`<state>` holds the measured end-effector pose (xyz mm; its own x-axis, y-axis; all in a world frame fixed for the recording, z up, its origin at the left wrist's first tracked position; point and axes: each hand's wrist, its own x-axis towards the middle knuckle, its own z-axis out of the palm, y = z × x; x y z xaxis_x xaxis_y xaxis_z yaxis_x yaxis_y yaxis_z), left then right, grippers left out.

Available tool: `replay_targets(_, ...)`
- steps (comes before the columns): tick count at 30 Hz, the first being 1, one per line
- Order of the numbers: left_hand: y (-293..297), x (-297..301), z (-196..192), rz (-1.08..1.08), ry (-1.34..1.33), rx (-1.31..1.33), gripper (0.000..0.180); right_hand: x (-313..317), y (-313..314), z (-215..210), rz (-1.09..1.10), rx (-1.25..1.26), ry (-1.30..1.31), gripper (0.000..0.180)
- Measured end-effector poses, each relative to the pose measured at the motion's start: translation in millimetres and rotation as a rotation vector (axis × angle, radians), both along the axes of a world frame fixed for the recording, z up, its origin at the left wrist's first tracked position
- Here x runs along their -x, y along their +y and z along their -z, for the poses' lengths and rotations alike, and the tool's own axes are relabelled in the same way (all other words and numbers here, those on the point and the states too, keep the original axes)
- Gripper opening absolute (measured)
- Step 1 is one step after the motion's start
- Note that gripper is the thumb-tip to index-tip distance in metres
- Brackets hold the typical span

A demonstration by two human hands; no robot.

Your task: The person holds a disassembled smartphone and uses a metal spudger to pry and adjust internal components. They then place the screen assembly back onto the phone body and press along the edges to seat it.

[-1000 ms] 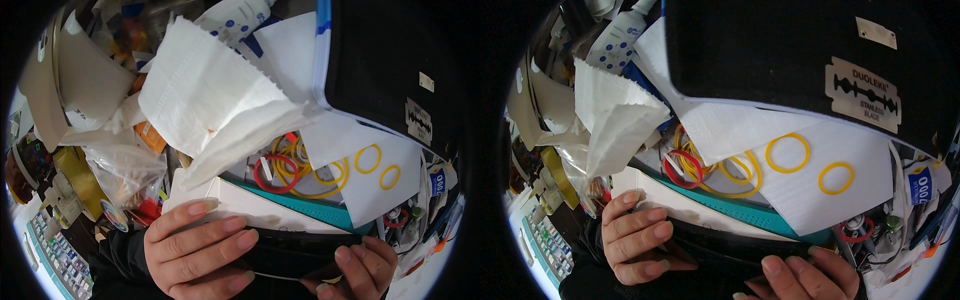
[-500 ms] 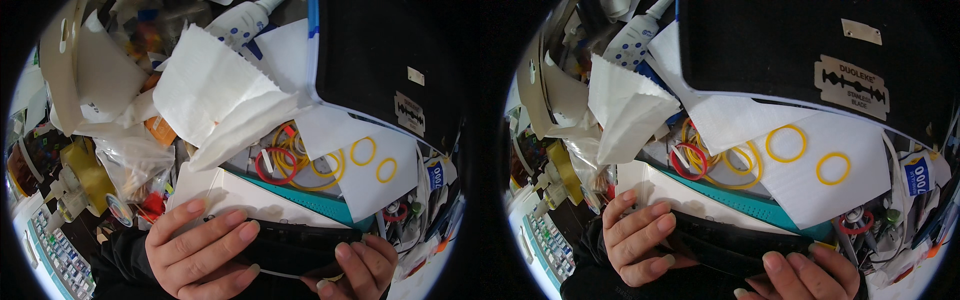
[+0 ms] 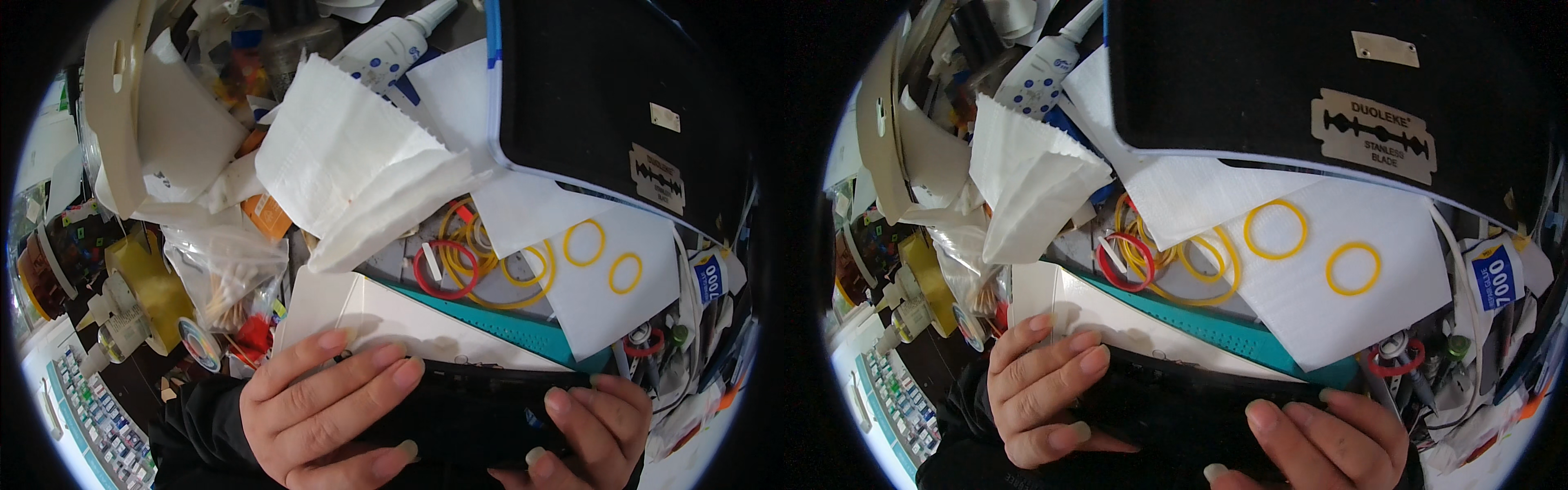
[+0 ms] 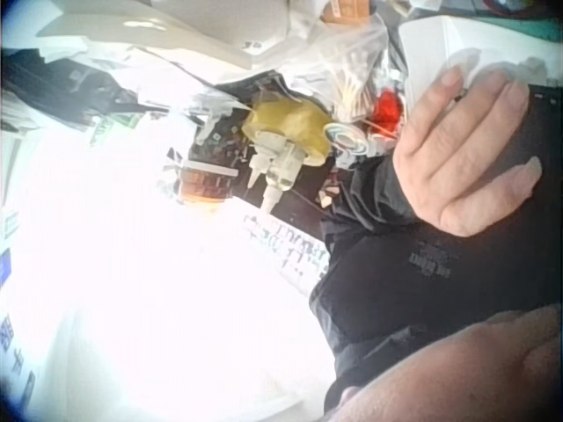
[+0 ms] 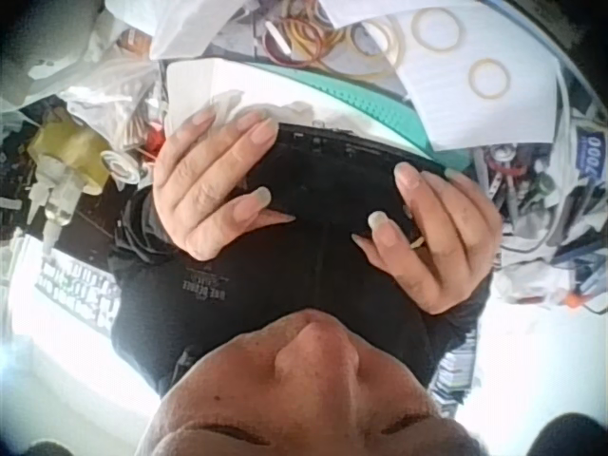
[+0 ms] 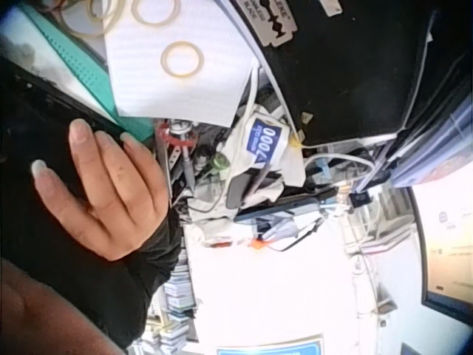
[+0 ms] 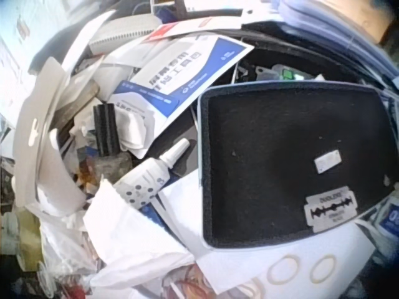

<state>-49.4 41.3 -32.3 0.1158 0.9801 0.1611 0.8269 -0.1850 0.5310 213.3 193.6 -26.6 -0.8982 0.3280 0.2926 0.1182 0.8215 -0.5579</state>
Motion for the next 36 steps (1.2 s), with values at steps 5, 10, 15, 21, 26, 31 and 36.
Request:
replay_targets(5,11,9,-3,0.079,-0.044,-0.015,0.065,4,1,-13,0.066,0.194,-0.084,0.046)
replay_targets(10,21,19,-14,0.198,-0.025,0.076,0.069,-1,6,-29,0.05,0.297,-0.194,0.047)
replay_targets(15,36,24,-14,0.314,0.02,0.026,0.076,13,29,-28,-0.08,0.274,-0.08,0.079)
replay_targets(21,42,20,-11,0.315,0.042,0.024,0.08,28,21,-50,0.046,0.595,-0.249,0.074)
replay_targets(26,41,19,-2,0.233,-0.249,0.034,0.052,10,18,-38,0.081,0.558,-0.399,0.081)
replay_targets(31,39,18,3,0.219,-0.27,-0.019,0.026,-32,36,-26,0.041,0.417,-0.418,0.09)
replay_targets(36,41,19,1,0.241,-0.3,-0.026,0.023,-26,33,-37,0.0,0.269,-0.46,0.083)
